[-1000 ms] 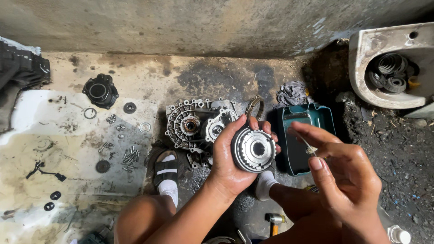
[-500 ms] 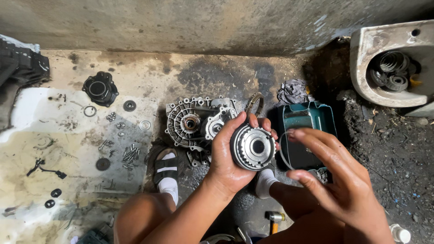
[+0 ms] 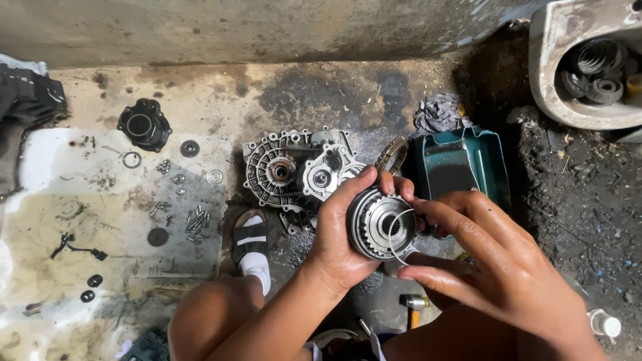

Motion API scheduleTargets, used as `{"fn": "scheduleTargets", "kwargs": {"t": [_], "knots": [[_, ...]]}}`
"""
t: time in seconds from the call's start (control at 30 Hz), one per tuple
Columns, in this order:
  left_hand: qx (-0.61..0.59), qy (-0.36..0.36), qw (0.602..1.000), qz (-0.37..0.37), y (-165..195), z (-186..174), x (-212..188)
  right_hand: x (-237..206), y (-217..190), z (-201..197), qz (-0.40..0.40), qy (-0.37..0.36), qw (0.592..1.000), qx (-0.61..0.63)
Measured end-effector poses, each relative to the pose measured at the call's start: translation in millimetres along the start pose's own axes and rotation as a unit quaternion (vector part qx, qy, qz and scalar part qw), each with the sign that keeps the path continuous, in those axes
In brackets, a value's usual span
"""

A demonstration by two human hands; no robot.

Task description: The person sits on the floor and assembles a cylindrical engine component by hand. They insert a small metal ring into a groove, rotate the part to check fit, and repeatedly adjust the ring with both hands.

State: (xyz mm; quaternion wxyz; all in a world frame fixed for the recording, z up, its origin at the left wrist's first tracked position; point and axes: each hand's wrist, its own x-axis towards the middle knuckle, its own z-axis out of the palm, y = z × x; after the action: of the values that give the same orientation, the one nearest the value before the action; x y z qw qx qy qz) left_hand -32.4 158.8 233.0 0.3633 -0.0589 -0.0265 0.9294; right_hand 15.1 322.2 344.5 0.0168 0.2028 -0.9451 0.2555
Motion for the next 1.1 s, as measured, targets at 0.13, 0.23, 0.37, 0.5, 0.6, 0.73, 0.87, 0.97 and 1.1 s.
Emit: {"fn": "scheduleTargets", "kwargs": {"t": [0.13,0.23,0.37,0.5,0.6,0.73,0.87,0.97,1.1], "knots": [[0.000,0.000,1.000,-0.005,-10,-1,14,0,15,-5,-0.031,0.009,0.999,-0.034],[-0.001,0.004,1.000,-0.006,-18,-2,27,-2,25,-8,-0.033,0.017,0.999,-0.028],[0.017,0.013,1.000,0.003,-35,-5,46,-3,39,-15,-0.027,0.013,0.999,-0.014],[0.022,0.019,1.000,-0.001,-48,-10,62,-4,53,-26,0.020,-0.005,1.000,0.013],[0.030,0.014,0.999,0.003,-52,-15,72,-2,62,-30,0.025,-0.009,1.000,0.015],[0.037,0.036,0.999,0.003,-48,-21,82,4,71,-21,0.028,-0.002,0.999,0.024],[0.047,0.032,0.998,0.008,-51,-19,87,4,77,-23,0.017,0.010,1.000,0.023],[0.046,0.032,0.998,0.009,-53,-17,92,2,82,-27,0.039,-0.001,0.999,0.028],[0.049,0.040,0.998,-0.002,-59,-16,97,1,86,-34,0.028,0.003,1.000,0.011]]}}
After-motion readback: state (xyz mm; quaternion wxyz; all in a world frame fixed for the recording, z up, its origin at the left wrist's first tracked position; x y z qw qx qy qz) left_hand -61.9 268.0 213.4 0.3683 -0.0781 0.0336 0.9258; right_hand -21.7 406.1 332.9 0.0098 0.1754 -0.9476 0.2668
